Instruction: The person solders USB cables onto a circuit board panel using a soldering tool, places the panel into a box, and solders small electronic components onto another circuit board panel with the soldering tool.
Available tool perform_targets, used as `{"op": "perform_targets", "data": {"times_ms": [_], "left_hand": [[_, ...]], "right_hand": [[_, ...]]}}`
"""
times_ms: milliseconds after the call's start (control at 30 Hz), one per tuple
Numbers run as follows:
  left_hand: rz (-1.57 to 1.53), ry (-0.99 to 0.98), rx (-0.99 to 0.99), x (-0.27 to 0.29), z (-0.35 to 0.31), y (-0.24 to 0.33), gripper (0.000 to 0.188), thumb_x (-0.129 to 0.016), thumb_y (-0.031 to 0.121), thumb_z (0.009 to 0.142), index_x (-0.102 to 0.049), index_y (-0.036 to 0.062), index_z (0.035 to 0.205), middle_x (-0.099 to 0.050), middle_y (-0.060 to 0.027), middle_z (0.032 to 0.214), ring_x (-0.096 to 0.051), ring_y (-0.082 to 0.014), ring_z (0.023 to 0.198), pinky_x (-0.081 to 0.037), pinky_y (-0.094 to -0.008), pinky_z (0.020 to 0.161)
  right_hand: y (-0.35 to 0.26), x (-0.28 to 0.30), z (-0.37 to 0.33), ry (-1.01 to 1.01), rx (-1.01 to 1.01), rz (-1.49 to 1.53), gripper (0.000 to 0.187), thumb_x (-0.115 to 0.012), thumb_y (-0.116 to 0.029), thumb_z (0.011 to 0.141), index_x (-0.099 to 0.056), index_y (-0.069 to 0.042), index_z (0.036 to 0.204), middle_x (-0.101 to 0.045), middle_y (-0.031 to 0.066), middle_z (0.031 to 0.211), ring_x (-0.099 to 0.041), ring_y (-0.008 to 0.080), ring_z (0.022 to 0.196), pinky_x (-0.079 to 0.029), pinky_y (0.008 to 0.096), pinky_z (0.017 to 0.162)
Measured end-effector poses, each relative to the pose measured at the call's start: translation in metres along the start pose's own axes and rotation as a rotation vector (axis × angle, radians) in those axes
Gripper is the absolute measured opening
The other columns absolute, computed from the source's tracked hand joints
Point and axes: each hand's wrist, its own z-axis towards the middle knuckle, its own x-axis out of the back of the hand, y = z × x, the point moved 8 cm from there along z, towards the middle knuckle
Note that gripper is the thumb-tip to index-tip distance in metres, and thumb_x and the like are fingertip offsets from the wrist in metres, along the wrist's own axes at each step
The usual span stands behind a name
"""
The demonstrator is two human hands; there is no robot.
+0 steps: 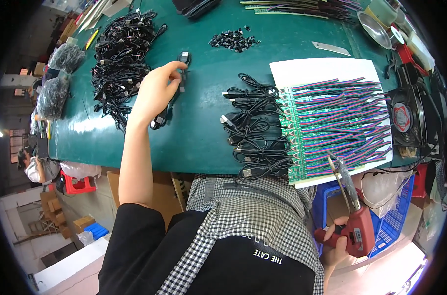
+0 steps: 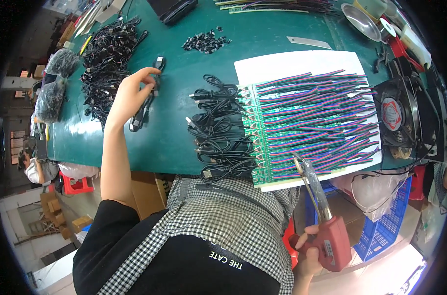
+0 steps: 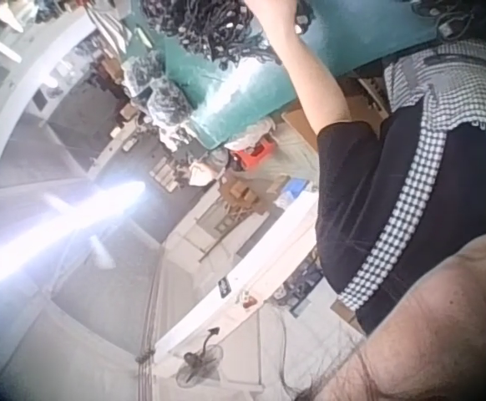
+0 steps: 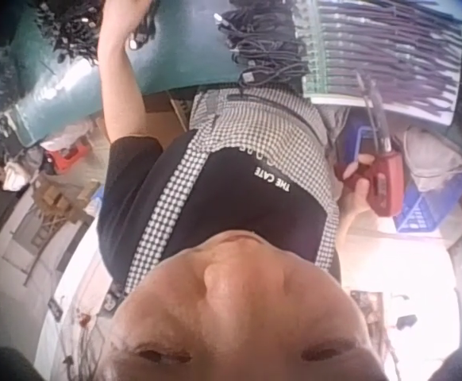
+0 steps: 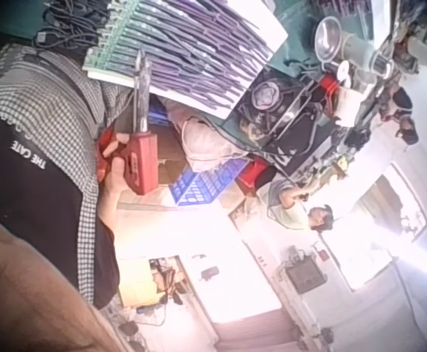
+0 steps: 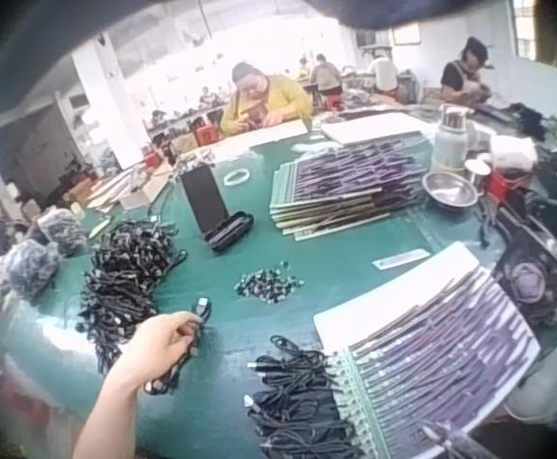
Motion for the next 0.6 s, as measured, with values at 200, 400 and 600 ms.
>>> {"op": "perform_targets", "data": {"times_ms": [200, 400, 600], "left_hand": [[-0.035, -0.021, -0.264, -0.008, 0.014, 0.037, 0.029, -0.057, -0.003, 0.075, -0.062, 0.0042, 0.103, -0.061, -0.0091, 0.087, -0.056, -0.0276, 0.089, -0.045, -0.0343, 0.08], [0.172, 0.046, -0.438, -0.017, 0.029, 0.04, 0.021, -0.062, 0.0, 0.073, -0.063, 0.0022, 0.094, -0.059, -0.0084, 0.092, -0.054, -0.0268, 0.093, -0.043, -0.0338, 0.081], [-0.433, 0.254, -0.083, 0.013, 0.045, 0.025, 0.01, -0.061, 0.008, 0.086, -0.064, 0.0008, 0.092, -0.061, -0.0008, 0.08, -0.055, -0.0089, 0.074, -0.045, -0.0236, 0.069]], "right_hand": [[0.003, 0.002, -0.001, 0.007, -0.018, 0.057, 0.065, -0.068, -0.037, 0.078, -0.042, 0.007, 0.118, -0.055, 0.0157, 0.097, -0.052, 0.017, 0.054, -0.041, 0.0253, 0.048], [0.001, 0.005, 0.001, 0.035, 0.009, 0.067, 0.065, -0.068, -0.036, 0.079, -0.041, 0.006, 0.12, -0.056, 0.0158, 0.096, -0.052, 0.0168, 0.054, -0.041, 0.0251, 0.046], [-0.002, 0.001, 0.003, 0.049, 0.04, 0.026, 0.068, -0.068, -0.038, 0.08, -0.039, 0.006, 0.122, -0.056, 0.0162, 0.097, -0.052, 0.017, 0.054, -0.041, 0.0245, 0.045]]}}
